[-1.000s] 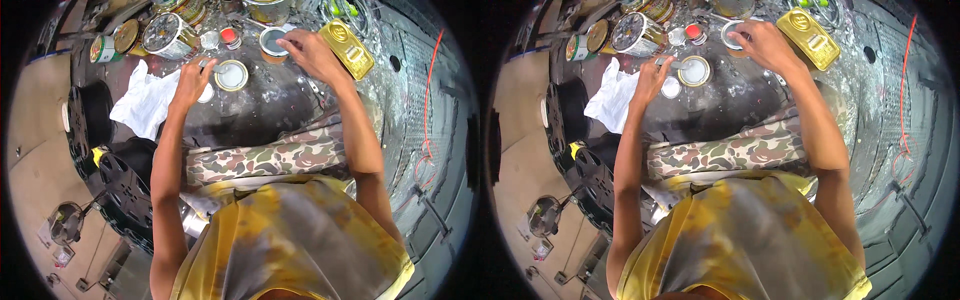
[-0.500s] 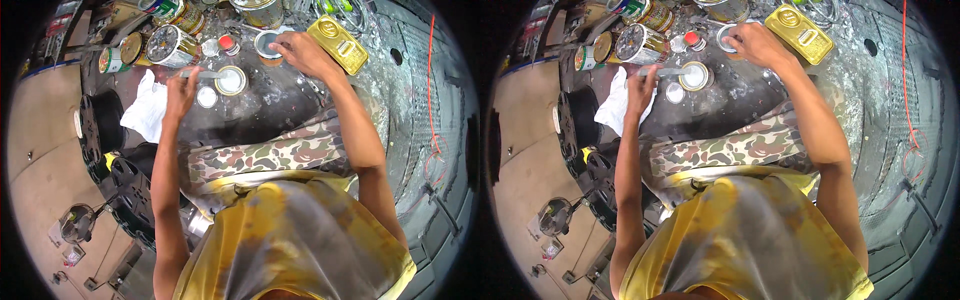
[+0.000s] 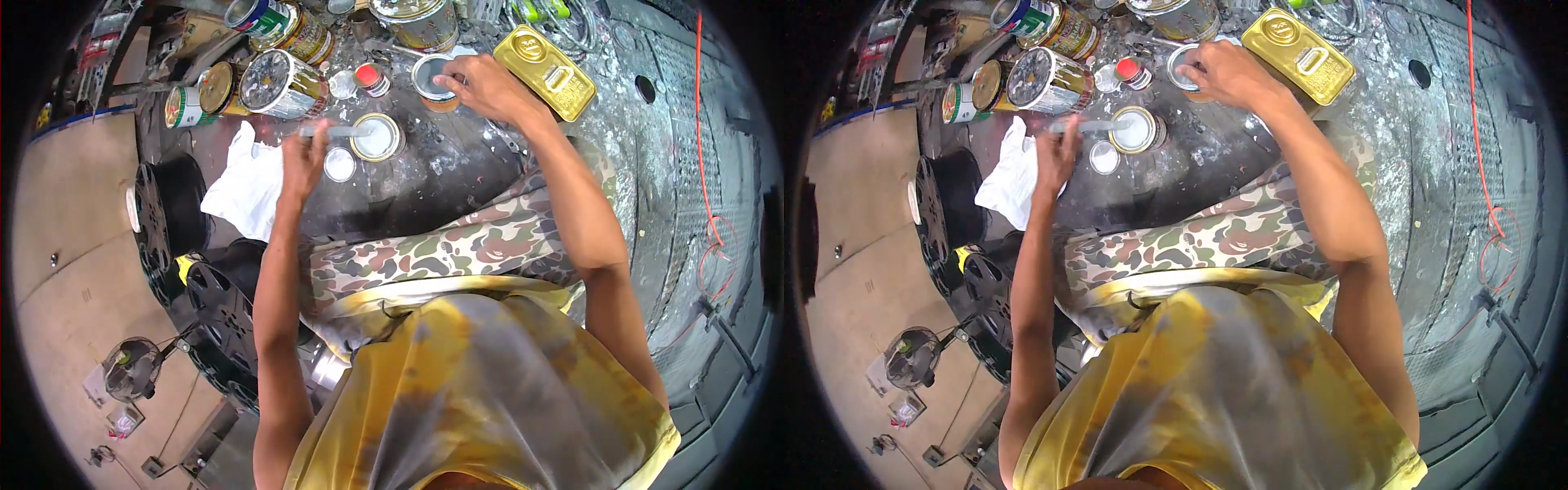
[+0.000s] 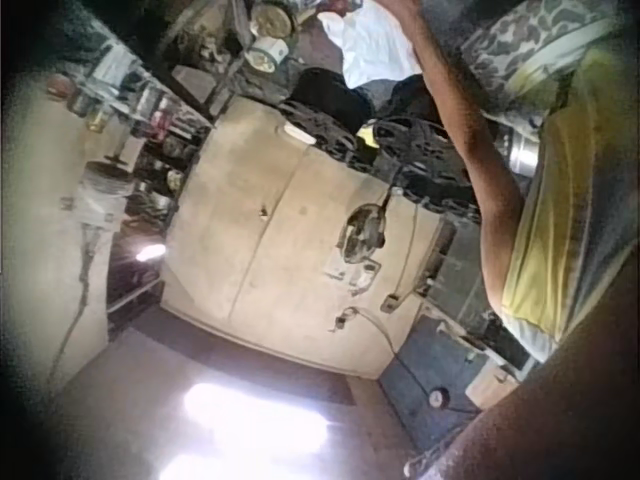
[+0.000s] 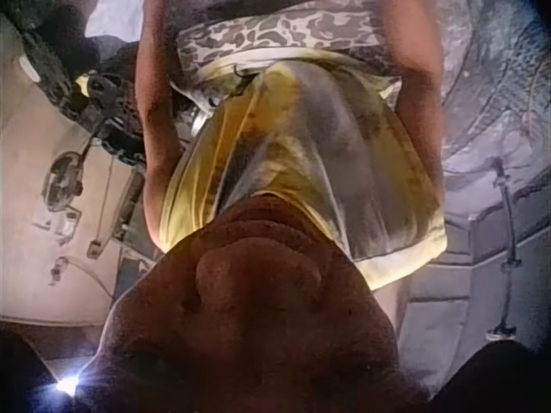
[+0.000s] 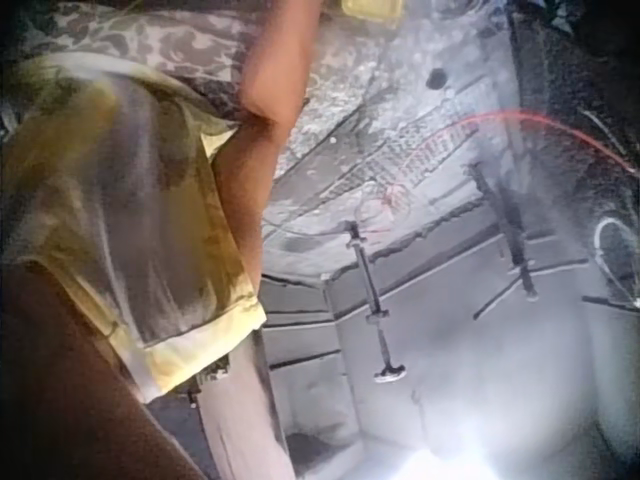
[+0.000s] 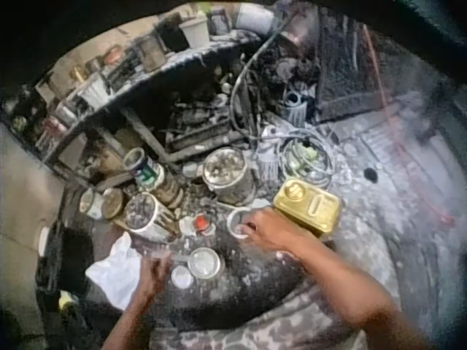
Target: The person prepares paint by opening a can with a palette knife and drawing liquid from it into a tube-like tool. They transfer the liquid between containers at a cluttered workbench containing automotive parts.
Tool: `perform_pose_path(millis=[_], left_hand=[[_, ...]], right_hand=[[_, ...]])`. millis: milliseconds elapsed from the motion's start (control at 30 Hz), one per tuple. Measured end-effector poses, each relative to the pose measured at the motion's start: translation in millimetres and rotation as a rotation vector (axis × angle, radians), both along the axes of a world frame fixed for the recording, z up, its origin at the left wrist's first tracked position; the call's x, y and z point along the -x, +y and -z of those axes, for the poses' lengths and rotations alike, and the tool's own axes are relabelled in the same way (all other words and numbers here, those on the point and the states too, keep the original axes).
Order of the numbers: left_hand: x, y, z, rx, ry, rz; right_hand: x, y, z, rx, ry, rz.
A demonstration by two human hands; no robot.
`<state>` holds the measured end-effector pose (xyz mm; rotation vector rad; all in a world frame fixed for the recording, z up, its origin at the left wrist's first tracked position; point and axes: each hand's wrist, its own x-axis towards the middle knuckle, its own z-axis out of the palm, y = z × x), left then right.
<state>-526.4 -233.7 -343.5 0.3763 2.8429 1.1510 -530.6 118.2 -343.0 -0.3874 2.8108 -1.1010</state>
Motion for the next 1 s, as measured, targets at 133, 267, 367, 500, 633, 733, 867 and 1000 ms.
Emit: perform_pose_path(millis=[133,267,367,500,633,733,867,1000], left_hand=[[-12.7,-2.0,8.6,0.046,-0.189,-0.136],[-10.8,5.1,-16.6,-0.096,-0.153,-0.169],[-6.8,11.0,-11.4,-0.088,-0.109,-0.13],[-7.1,1.3,17.6,0.052,-0.118,-0.153],[-1.3,-6.9,8.8,-0.13,-0.186,-0.186],[-4.5,6.8,-1.0,-0.153,-0.085,-0.194],[-11.1,-6.9,27.3,0.164,-0.019,-0.066],[-9.6,-4.5,13.7,-0.085,-0.212,-0.223]], right_hand=[[0.5,-0.4,7.6,0.018,0.059,0.002],[0.9,2.2,13.6,0.001,0.008,0.01],[4.0,3.5,14.7,0.024,0.039,-0.007],[8.4,-2.3,22.9,0.062,0.099,-0.037],[5.3,-0.4,18.3,0.05,0.046,-0.029],[6.1,1.1,21.1,0.02,0.022,-0.02],[8.0,-7.4,15.8,0.027,0.013,-0.048],[8.0,-1.6,22.8,-0.012,0.018,-0.038]])
